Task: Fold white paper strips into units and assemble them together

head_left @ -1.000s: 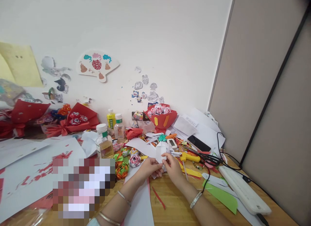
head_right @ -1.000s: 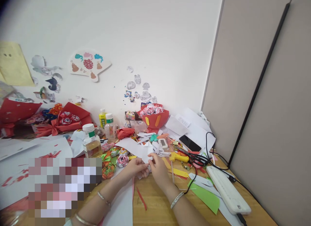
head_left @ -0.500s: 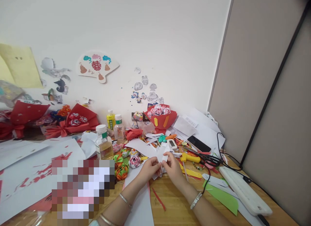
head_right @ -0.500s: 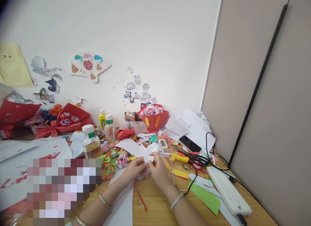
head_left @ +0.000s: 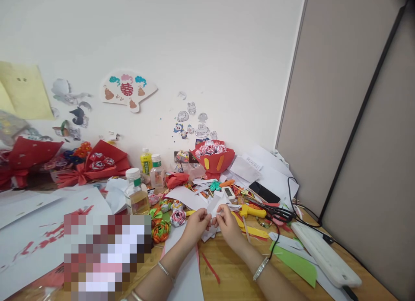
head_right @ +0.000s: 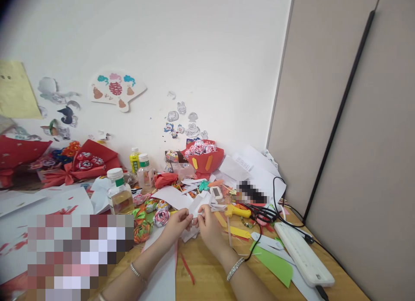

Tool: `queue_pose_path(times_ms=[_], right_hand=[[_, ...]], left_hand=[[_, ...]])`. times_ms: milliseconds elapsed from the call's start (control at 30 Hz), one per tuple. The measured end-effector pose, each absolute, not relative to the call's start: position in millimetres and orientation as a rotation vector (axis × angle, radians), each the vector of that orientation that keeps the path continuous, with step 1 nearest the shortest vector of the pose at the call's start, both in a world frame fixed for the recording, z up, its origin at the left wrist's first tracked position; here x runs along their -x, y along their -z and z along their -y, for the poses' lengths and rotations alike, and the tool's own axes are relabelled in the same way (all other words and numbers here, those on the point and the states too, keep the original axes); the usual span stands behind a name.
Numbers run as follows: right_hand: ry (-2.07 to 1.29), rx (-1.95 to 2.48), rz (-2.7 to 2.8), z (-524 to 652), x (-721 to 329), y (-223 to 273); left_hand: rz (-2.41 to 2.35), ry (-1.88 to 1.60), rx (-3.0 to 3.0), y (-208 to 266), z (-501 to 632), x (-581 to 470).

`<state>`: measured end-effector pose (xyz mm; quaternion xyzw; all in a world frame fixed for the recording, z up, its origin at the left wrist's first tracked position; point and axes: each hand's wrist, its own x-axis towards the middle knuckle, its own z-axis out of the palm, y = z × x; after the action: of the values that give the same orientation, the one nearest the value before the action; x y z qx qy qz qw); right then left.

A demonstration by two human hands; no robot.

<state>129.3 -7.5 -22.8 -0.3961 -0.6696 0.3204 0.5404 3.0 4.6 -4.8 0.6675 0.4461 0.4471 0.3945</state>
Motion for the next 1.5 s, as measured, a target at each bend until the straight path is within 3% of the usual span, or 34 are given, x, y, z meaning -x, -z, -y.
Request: queue_pose_path(times_ms=[100, 367, 633, 933, 1500], right_hand=[[-0.745, 0.958, 1.599, 8.3, -130.9, 20.9], [-0.325, 1.185, 1.456, -3.1, -157.4, 12.6], [-0.699, 1.056, 1.572, -11.9, -158.7, 17.1], [-1.303, 0.72, 1.244, -0.9, -150.3, 6.6], [-1.076, 0.869, 1.553, -4.4, -158.8, 5.6]], left_hand=[[-1.143, -1.1, -1.724, 5.7, -6.7, -0.9], [-1.271, -0.895, -2.166, -1.0, -5.1, 17.8], [-1.121, -1.089, -1.774, -6.9, -13.9, 17.4], [-0.862, -1.099, -1.269, -17.0, -11.0, 24.2], [-0.798, -1.004, -1.314, -9.7, -16.1, 29.4]])
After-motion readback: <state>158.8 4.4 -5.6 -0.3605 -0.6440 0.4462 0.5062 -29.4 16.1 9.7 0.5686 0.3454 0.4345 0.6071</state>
